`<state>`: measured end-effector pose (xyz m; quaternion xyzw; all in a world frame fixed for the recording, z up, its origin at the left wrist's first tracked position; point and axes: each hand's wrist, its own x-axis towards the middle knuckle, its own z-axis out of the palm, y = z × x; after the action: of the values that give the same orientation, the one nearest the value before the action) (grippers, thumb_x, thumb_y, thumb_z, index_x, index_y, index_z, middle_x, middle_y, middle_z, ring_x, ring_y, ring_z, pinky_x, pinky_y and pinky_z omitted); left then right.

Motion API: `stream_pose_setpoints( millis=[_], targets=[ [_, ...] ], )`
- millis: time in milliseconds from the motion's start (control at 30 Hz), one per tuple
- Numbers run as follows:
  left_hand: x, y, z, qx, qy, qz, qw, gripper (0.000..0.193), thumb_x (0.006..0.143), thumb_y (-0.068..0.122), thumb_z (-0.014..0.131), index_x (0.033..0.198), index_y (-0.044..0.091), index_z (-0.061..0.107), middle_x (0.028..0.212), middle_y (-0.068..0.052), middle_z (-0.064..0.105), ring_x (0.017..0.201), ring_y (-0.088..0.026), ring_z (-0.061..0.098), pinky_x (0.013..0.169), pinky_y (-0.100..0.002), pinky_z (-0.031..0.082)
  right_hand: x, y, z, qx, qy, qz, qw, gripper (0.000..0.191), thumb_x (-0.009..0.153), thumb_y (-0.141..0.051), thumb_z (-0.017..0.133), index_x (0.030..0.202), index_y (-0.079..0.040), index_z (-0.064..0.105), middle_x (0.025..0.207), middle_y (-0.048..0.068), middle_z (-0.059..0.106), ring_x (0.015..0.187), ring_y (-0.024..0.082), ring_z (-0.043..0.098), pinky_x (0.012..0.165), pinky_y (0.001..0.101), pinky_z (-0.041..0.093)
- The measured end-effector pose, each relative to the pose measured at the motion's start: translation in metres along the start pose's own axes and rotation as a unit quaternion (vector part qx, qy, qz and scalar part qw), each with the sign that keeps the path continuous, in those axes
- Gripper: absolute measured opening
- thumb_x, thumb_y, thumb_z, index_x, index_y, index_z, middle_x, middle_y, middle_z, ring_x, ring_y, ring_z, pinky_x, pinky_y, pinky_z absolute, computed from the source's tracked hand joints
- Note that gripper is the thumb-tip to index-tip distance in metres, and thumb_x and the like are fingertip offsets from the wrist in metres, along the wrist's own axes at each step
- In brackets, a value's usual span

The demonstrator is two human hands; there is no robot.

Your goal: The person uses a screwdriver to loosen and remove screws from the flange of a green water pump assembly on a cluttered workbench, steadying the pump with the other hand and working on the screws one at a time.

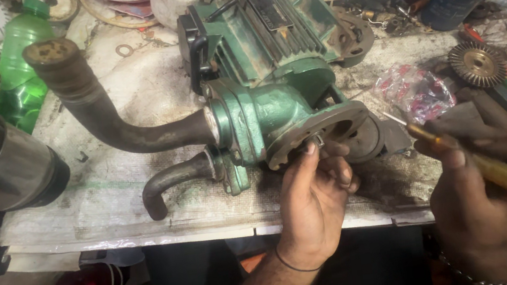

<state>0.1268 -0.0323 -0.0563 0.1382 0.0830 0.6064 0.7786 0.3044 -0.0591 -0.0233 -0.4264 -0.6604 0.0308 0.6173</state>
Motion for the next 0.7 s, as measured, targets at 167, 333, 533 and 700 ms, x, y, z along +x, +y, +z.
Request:
stream_pose_setpoints(
  millis=[167,333,533,700],
  targets=[
    [0.001,0.0,0.0,0.001,0.009,-0.004,1.0,0.038,0.11,0.035,0.052,0.107,0.0,0.066,0.078,-0.004,0.061,0.076,-0.013,0.054,0.073,-0.033,0.044,0.005,0.002,0.012,0.087,0.021,0.075,0.993,0.023,0.108,0.007,0.066,0.108,0.002,0.044,0.103,0.022,0.067,0.105,0.031,0.077,0.092,0.0383,0.064],
    [0.0,0.0,0.001,-0.001,0.016,-0.008,1.0,0.036,0.11,0.034,0.052,0.106,0.001,0.065,0.078,-0.004,0.06,0.076,-0.013,0.054,0.073,-0.032,0.044,0.012,-0.007,0.017,0.133,0.02,0.083,0.988,0.024,0.107,0.001,0.069,0.098,0.001,0.047,0.098,0.024,0.072,0.095,0.027,0.078,0.085,0.0348,0.067],
    [0.0,0.001,0.001,0.009,0.019,-0.011,1.0,0.036,0.109,0.036,0.053,0.106,0.002,0.066,0.079,-0.003,0.06,0.076,-0.013,0.054,0.073,-0.032,0.044,-0.004,-0.006,0.013,0.088,0.013,0.095,0.991,0.024,0.103,0.003,0.068,0.119,0.005,0.05,0.102,0.024,0.07,0.095,0.024,0.076,0.093,0.0307,0.064],
    [0.001,0.0,0.002,-0.009,0.011,0.005,1.0,0.031,0.109,0.033,0.054,0.11,0.004,0.063,0.092,-0.004,0.064,0.078,-0.012,0.055,0.072,-0.033,0.044,0.003,0.007,0.016,0.182,0.039,0.094,0.978,0.023,0.104,0.001,0.071,0.096,0.001,0.05,0.087,0.018,0.068,0.082,0.023,0.074,0.083,0.034,0.064]
  ],
)
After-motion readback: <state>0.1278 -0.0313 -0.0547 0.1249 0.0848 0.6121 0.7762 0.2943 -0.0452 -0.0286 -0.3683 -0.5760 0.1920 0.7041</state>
